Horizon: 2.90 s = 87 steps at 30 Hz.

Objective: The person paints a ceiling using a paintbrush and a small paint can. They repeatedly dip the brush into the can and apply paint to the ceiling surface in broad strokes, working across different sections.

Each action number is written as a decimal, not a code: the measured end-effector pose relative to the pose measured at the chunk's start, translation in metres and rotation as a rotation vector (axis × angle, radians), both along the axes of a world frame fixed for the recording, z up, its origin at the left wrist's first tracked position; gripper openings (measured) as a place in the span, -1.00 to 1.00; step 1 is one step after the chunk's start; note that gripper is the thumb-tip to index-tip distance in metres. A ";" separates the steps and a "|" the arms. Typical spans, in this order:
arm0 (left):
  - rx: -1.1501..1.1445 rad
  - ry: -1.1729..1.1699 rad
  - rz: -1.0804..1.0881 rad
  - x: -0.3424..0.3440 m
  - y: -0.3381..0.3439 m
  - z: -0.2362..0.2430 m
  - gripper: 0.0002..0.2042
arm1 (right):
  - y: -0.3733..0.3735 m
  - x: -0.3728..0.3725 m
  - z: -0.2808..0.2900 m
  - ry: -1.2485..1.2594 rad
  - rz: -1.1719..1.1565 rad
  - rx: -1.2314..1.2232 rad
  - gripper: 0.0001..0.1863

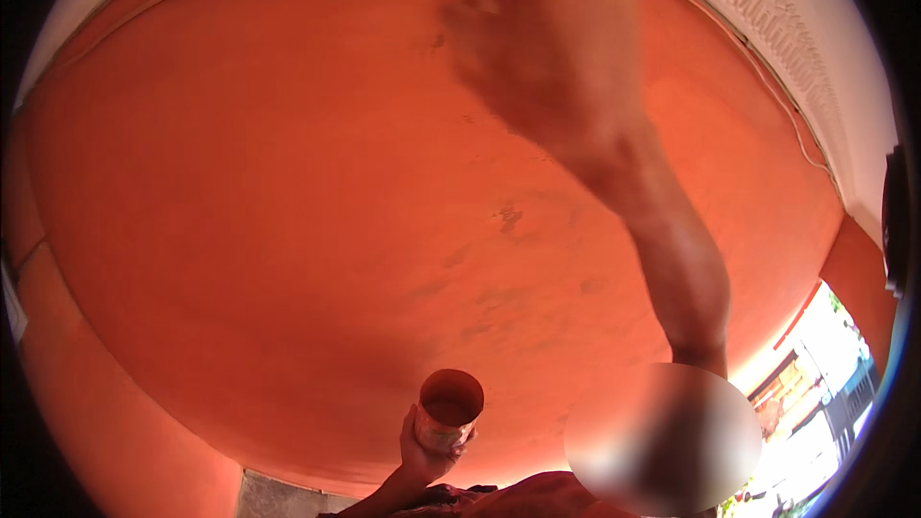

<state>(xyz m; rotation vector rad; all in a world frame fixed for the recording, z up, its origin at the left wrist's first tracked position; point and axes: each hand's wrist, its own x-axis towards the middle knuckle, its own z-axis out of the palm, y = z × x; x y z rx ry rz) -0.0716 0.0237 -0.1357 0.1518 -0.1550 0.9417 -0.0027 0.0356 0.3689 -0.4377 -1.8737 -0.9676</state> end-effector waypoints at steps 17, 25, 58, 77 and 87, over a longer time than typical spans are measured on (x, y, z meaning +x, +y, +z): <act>0.010 0.026 0.226 -0.002 0.018 -0.023 -0.30 | 0.074 0.209 0.016 0.484 0.250 0.006 -0.81; 0.000 0.010 0.243 0.012 0.019 -0.012 -0.31 | 0.024 0.178 0.016 0.671 -0.493 0.037 -0.81; -0.058 0.037 0.185 0.023 0.009 -0.008 -0.28 | -0.029 0.489 -0.154 0.387 -1.060 0.257 -0.83; -0.022 0.144 0.541 -0.002 -0.020 0.009 -0.33 | 0.006 0.134 -0.263 -0.852 -2.062 4.020 -0.74; 0.060 0.101 0.485 -0.002 -0.017 0.014 -0.36 | 0.009 0.115 -0.267 -0.273 -1.709 4.274 -0.89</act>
